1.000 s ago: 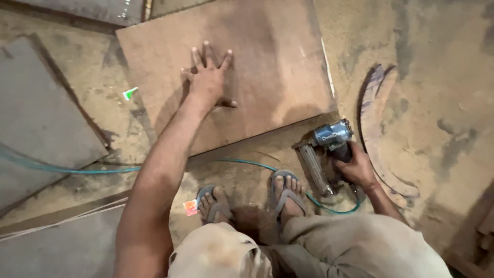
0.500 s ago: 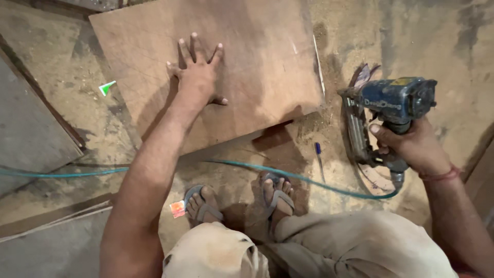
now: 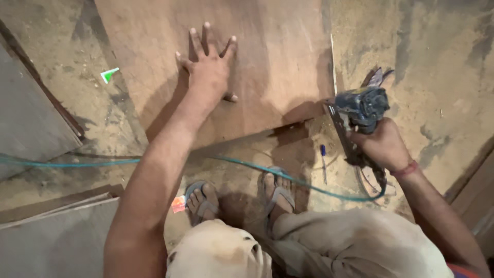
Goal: The person places a curved wooden template on a board on the floor and traces around its edge with a marker, repositioning the template to trace a second curve. They then move boards aside, pick up a pneumatic nail gun, and nail pieces of wood together on the floor.
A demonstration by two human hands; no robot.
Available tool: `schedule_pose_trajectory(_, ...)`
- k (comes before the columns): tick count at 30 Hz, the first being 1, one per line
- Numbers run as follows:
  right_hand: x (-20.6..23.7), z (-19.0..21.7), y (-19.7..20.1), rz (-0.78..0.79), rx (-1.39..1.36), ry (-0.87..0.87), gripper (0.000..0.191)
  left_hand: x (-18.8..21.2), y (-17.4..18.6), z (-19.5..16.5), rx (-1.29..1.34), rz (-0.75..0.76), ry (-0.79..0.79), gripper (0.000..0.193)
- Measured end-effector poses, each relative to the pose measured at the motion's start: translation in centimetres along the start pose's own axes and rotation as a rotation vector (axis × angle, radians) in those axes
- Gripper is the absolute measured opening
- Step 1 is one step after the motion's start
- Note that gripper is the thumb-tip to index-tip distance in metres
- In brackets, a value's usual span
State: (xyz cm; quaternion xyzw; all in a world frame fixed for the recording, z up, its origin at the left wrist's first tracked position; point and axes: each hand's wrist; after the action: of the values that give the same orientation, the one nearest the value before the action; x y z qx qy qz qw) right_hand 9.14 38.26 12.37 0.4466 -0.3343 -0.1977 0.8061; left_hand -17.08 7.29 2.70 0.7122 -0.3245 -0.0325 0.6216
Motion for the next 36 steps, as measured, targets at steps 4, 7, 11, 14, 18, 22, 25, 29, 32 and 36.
schedule_pose_trajectory(4,1.3,2.8,4.0,0.0,-0.271,-0.048,0.018,-0.2,0.1,-0.1,-0.008,-0.019,-0.016,0.148)
schedule_pose_trajectory(7,0.6,6.5,6.8,0.009,-0.447,-0.04,0.014,-0.3,0.6,-0.2,-0.037,0.023,0.013,0.148)
schedule_pose_trajectory(11,-4.7,13.0,6.5,-0.009,-0.553,0.101,0.016,-0.1,1.2,0.1,-0.019,-0.014,-0.008,0.147)
schedule_pose_trajectory(14,-9.8,17.5,4.0,-0.124,-0.437,0.158,0.023,0.3,1.3,0.4,-0.004,-0.036,-0.012,0.143)
schedule_pose_trajectory(18,-14.3,20.7,1.6,-0.111,-0.383,0.228,0.028,0.5,1.2,0.6,0.015,-0.062,-0.014,0.14)
schedule_pose_trajectory(22,-17.1,21.8,0.0,0.025,-0.549,0.22,0.03,0.1,1.3,0.7,-0.027,-0.068,-0.006,0.141)
schedule_pose_trajectory(25,-18.6,22.2,-1.5,0.076,-0.538,0.216,0.028,0.0,1.3,0.8,-0.014,-0.098,-0.003,0.139)
schedule_pose_trajectory(29,-19.1,23.1,-3.6,0.056,-0.426,0.196,0.029,-0.1,0.5,1.1,-0.002,-0.097,-0.013,0.136)
schedule_pose_trajectory(32,-18.0,24.1,-3.3,-0.002,-0.329,0.25,0.027,-0.5,-0.3,1.3,0.05,-0.117,0.0,0.117)
schedule_pose_trajectory(36,-15.9,27.3,-3.6,0.08,-0.421,0.296,0.023,-1.2,-1.4,1.9,0.07,-0.204,0.02,0.086)
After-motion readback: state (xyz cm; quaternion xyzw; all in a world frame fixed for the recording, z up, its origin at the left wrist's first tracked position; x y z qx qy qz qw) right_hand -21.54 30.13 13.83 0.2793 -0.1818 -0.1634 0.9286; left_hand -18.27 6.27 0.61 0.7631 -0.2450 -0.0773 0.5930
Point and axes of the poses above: each hand's wrist, its own x-axis away from the middle knuckle, its own y-axis out of the back of the hand, z = x × y, and after that the axes turned 15 degrees about -z, right-handed
